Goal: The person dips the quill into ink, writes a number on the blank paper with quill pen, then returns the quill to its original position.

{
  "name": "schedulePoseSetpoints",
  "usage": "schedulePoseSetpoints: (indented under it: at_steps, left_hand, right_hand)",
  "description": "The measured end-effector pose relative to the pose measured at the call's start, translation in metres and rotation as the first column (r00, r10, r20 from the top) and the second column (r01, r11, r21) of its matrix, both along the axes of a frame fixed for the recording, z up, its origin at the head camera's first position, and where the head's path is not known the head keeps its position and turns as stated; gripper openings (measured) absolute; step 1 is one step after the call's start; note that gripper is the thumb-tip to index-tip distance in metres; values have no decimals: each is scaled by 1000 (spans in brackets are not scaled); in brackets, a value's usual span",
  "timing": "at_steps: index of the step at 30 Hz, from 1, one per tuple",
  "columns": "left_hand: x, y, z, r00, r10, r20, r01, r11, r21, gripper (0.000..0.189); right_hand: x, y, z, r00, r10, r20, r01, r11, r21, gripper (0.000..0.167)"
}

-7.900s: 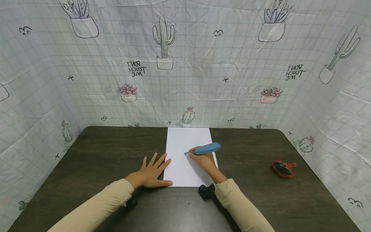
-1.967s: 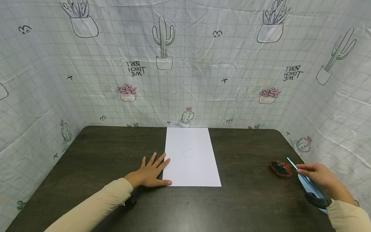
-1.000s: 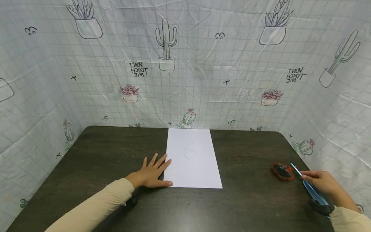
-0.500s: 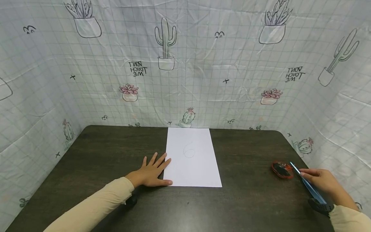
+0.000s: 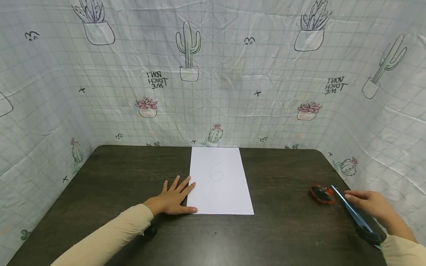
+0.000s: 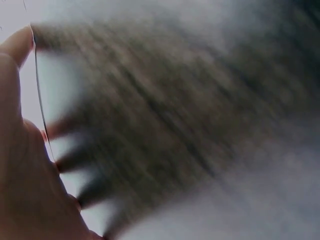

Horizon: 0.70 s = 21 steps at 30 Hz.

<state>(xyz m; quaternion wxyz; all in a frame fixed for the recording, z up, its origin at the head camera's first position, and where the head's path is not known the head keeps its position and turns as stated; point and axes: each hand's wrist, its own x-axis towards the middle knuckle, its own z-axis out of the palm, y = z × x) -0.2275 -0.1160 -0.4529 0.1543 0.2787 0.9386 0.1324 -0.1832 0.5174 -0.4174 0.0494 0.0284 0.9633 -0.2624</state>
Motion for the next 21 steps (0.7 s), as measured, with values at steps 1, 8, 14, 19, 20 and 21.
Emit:
schedulePoseSetpoints:
  at_steps: [1, 8, 14, 19, 20, 21]
  left_hand:
    - [0, 0, 0, 1000, 0, 0, 0, 1000, -1, 90]
    - [-1, -1, 0, 1000, 0, 1, 0, 1000, 1, 90]
    - [-1, -2, 0, 1000, -2, 5, 2, 1000, 2, 90]
    - [-1, -2, 1, 1000, -7, 3, 7, 1000, 3, 89]
    - [0, -2, 1, 1000, -9, 2, 9, 1000, 4, 89]
    - [0, -2, 1, 1000, -9, 2, 9, 1000, 4, 89]
  right_hand:
    - [0, -1, 2, 1000, 5, -5, -5, 1000, 10, 52]
    - [-5, -20, 17, 998, 31, -54, -30, 1000, 8, 53]
    - [-8, -54, 29, 994, 65, -92, -65, 998, 5, 55]
    - [-14, -80, 33, 988, 95, -125, -97, 995, -11, 52]
    - [-15, -84, 34, 986, 102, -133, -104, 995, -9, 51]
    - [-15, -90, 35, 984, 116, -136, -119, 993, -15, 51]
